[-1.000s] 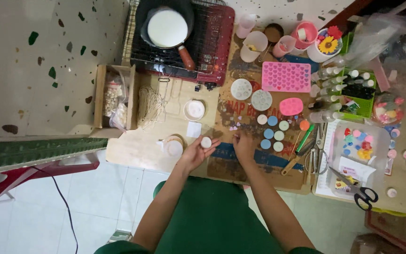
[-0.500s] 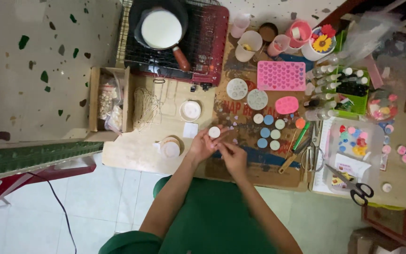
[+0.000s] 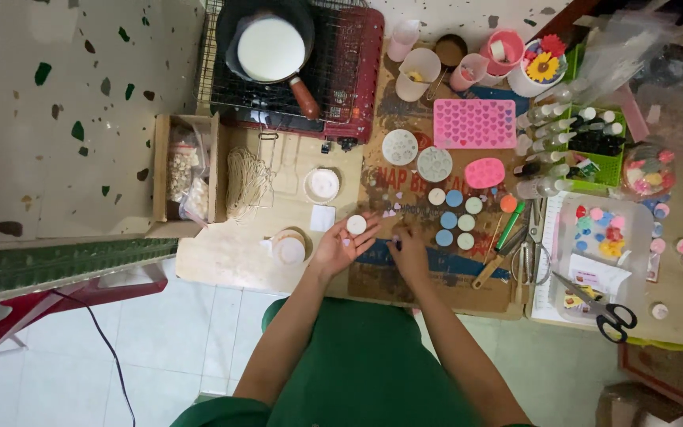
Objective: Decorating small container candles with wax flower shapes and using a heat gun to bond them.
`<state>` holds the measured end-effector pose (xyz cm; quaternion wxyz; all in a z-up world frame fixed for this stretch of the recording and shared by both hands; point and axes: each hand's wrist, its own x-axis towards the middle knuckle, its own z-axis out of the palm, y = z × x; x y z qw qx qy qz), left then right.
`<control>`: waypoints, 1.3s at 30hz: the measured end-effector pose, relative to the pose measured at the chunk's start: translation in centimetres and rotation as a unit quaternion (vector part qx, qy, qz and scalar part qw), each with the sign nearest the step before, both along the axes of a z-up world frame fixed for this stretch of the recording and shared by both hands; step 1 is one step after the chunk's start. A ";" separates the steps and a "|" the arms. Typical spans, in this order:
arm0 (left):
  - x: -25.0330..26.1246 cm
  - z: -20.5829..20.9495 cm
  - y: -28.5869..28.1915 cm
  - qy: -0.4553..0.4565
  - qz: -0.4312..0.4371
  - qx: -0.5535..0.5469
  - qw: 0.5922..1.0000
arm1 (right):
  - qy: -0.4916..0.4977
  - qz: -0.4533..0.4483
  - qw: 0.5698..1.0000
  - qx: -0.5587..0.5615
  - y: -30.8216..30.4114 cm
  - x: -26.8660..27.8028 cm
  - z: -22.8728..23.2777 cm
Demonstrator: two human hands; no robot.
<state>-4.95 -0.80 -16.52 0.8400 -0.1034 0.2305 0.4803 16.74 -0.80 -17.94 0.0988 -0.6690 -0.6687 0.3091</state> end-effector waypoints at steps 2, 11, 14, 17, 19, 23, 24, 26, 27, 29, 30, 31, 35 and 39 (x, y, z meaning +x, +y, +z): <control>0.0 -0.7 0.0 -0.009 0.006 -0.007 1.000 | 0.012 -0.005 1.000 0.005 0.5 -0.3 0.6; 0.2 -2.7 -0.8 -0.005 0.014 -0.035 0.999 | 0.000 -0.032 0.999 -0.041 0.9 -0.3 -1.3; 0.4 -3.0 -0.7 0.001 0.015 -0.045 0.999 | -0.022 -0.039 0.998 -0.047 0.8 -0.1 -3.0; 0.6 -3.5 -0.7 0.006 0.015 -0.049 0.999 | -0.023 -0.040 0.997 -0.069 1.0 -0.7 -0.3; 0.6 -3.9 -0.8 0.008 0.014 -0.048 0.999 | -0.024 -0.036 0.995 -0.086 1.0 -1.1 1.1; 0.8 -4.6 -0.9 0.012 0.012 -0.047 0.999 | -0.064 -0.033 0.993 -0.096 1.2 -1.0 0.7; 0.9 -4.8 -0.9 0.017 0.012 -0.047 0.999 | -0.070 -0.033 0.992 -0.098 1.3 -0.9 0.6; 1.1 -4.9 -0.9 0.018 0.009 -0.045 0.999 | -0.057 -0.041 0.994 -0.090 0.9 -0.2 -1.0; 1.2 -5.0 -0.9 0.019 0.006 -0.044 0.999 | -0.043 -0.048 0.995 -0.081 0.7 0.2 -1.7; 1.3 -4.7 -0.9 0.017 0.008 -0.046 0.999 | -0.028 -0.051 0.996 -0.070 0.8 0.1 -1.2; 1.4 -4.6 -0.9 0.016 0.010 -0.048 0.999 | -0.013 -0.054 0.997 -0.060 0.8 0.0 -1.0; 1.4 -4.8 -0.9 0.016 0.009 -0.048 0.999 | -0.013 -0.055 0.997 -0.059 0.6 0.2 -1.3; 1.5 -4.7 -0.7 0.024 0.008 -0.046 0.999 | 0.020 -0.086 0.996 -0.027 0.2 0.6 -2.0; 1.9 -4.6 -0.6 0.043 -0.005 -0.041 0.998 | 0.192 -0.192 0.962 -0.023 -0.2 0.8 -3.4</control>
